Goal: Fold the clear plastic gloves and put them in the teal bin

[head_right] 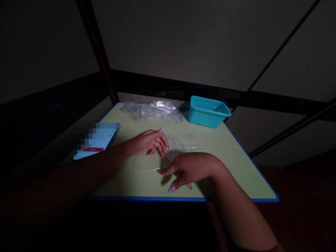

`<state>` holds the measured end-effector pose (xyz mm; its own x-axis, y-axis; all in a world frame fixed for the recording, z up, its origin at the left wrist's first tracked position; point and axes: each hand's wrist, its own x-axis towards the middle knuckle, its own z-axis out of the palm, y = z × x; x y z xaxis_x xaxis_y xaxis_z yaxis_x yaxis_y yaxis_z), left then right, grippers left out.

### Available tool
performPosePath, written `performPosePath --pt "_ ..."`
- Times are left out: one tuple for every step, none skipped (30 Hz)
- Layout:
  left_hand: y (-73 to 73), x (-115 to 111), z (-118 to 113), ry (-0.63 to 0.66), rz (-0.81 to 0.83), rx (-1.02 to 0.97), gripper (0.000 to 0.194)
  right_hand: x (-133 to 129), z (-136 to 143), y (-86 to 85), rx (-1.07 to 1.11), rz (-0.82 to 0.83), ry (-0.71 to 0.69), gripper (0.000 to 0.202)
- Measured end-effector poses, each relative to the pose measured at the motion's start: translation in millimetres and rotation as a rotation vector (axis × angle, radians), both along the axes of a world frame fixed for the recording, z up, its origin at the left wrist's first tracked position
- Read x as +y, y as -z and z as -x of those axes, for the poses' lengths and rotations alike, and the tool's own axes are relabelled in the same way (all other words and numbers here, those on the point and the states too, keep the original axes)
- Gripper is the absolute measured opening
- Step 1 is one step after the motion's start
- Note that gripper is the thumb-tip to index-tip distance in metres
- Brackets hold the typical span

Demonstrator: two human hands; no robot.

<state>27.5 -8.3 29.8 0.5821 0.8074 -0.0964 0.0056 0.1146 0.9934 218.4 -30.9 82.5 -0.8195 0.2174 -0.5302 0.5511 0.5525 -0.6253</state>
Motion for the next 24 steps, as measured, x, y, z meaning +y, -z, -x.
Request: performPosePath --pt "0.8 0.6 0.5 0.03 0.013 0.035 0.059 -0.2 0.1 -0.1 0.003 -0.003 0.0 0.059" --pt "1.9 1.3 0.9 0.052 0.023 0.064 0.06 -0.4 0.2 -0.2 0.009 -0.007 -0.001 0.058" --pt "3.2 1.8 1.2 0.067 0.031 0.083 0.06 -0.6 0.2 -0.1 0.016 -0.012 -0.001 0.058" --pt "4.4 2.2 1.3 0.072 0.039 0.093 0.06 -0.8 0.2 0.0 0.022 -0.018 -0.001 0.058" --pt "5.3 2.4 1.2 0.072 0.047 0.098 0.061 -0.9 0.1 0.2 0.025 -0.026 -0.001 0.059" --pt "5.9 2.5 1.2 0.068 0.052 0.101 0.061 -1.0 -0.1 0.4 0.025 -0.033 -0.002 0.059" --pt "6.2 2.3 1.1 0.064 0.055 0.103 0.061 -1.0 -0.3 0.7 0.023 -0.039 -0.002 0.059" --pt "6.2 2.1 1.0 0.064 0.056 0.106 0.061 -1.0 -0.5 0.9 0.021 -0.042 -0.002 0.059" --pt "6.0 1.9 0.9 0.066 0.053 0.107 0.061 -0.9 -0.7 1.1 0.019 -0.042 0.0 0.059" --pt "5.7 1.7 0.9 0.069 0.05 0.107 0.061 -0.9 -0.8 1.2 0.019 -0.041 0.004 0.06" --pt "5.4 1.5 0.9 0.071 0.049 0.106 0.061 -0.8 -0.9 1.2 0.018 -0.04 0.007 0.06" --pt "5.3 1.5 1.0 0.07 0.05 0.104 0.061 -0.8 -0.9 1.1 0.019 -0.04 0.01 0.06" --pt "5.3 1.5 1.0 0.069 0.054 0.104 0.061 -0.8 -0.7 0.7 0.021 -0.042 0.012 0.061" --pt "5.3 1.7 1.0 0.069 0.06 0.104 0.061 -0.9 -0.4 0.3 0.025 -0.047 0.012 0.062" --pt "5.5 1.9 1.0 0.071 0.066 0.102 0.061 -1.1 0.0 -0.3 0.03 -0.053 0.011 0.063" --pt "5.6 2.1 1.0 0.071 0.072 0.099 0.061 -1.2 0.4 -0.9 0.034 -0.058 0.009 0.064" --pt "5.7 2.3 1.1 0.071 0.078 0.095 0.061 -1.3 0.8 -1.4 0.039 -0.062 0.007 0.064" --pt "5.9 2.4 1.1 0.07 0.082 0.09 0.061 -1.4 1.1 -1.8 0.044 -0.067 0.006 0.064" --pt "5.9 2.6 1.2 0.07 0.084 0.087 0.061 -1.4 1.1 -2.0 0.052 -0.073 0.006 0.064" --pt "6.0 2.8 1.3 0.07 0.085 0.087 0.062 -1.2 0.8 -2.0 0.06 -0.081 0.004 0.062" --pt "6.1 3.0 1.4 0.073 0.086 0.088 0.062 -0.9 0.2 -1.7 0.067 -0.087 0.0 0.059" --pt "6.4 3.2 1.6 0.078 0.086 0.091 0.063 -0.4 -0.7 -1.2 0.071 -0.088 -0.006 0.055" --pt "6.7 3.5 1.8 0.083 0.086 0.093 0.063 0.2 -1.8 -0.7 0.068 -0.082 -0.011 0.051" --pt "7.0 3.8 1.9 0.088 0.085 0.094 0.064 0.9 -2.9 -0.1 0.06 -0.067 -0.015 0.048"
